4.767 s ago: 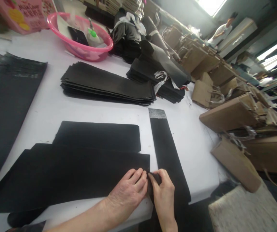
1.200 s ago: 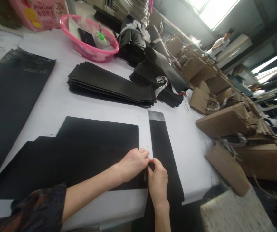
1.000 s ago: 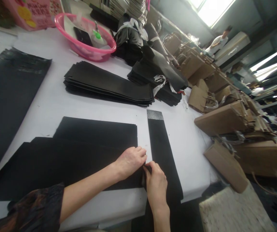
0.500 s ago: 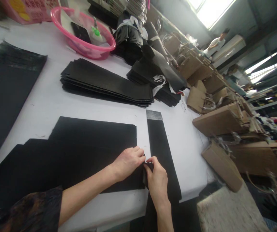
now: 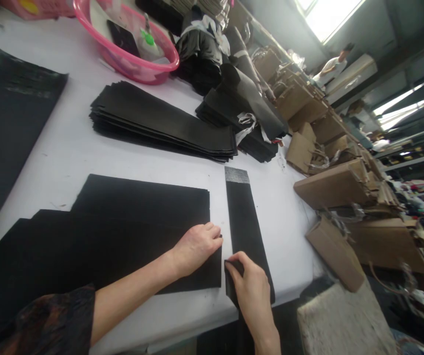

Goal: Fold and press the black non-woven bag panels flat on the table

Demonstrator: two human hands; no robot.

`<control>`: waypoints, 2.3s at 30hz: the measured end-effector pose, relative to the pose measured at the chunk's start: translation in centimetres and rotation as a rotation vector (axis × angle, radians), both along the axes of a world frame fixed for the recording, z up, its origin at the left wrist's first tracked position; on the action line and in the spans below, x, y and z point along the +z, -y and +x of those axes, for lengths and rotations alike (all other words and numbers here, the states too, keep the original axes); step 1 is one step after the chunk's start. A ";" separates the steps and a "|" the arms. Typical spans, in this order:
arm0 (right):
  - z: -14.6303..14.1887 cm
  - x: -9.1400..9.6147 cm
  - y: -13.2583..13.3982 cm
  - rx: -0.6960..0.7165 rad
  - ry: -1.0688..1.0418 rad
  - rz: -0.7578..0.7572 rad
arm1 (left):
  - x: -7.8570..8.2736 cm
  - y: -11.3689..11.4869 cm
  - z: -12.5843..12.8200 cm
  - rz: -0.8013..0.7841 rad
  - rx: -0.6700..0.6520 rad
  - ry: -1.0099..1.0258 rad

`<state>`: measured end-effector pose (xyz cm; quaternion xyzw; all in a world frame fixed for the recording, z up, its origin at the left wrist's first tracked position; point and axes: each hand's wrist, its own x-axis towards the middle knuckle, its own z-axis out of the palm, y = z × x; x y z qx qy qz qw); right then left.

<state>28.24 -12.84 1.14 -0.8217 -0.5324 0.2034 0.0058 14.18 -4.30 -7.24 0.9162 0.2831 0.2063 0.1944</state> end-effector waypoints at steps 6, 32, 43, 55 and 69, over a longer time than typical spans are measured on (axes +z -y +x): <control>-0.6 -2.1 -1.7 0.103 0.038 0.081 | -0.1 -0.1 0.1 -0.015 0.002 0.010; -0.1 -0.1 1.6 0.113 0.012 -0.162 | -0.1 0.0 0.2 -0.017 0.034 -0.016; -0.3 -1.4 -1.2 0.015 -0.008 -0.007 | 0.0 -0.1 0.2 -0.025 0.023 -0.017; -1.2 -3.6 -0.7 0.002 -0.059 0.255 | -0.1 0.2 0.4 -0.017 0.026 -0.022; -1.6 -3.7 -0.4 0.028 0.056 0.207 | -0.1 0.1 0.4 -0.002 0.035 -0.007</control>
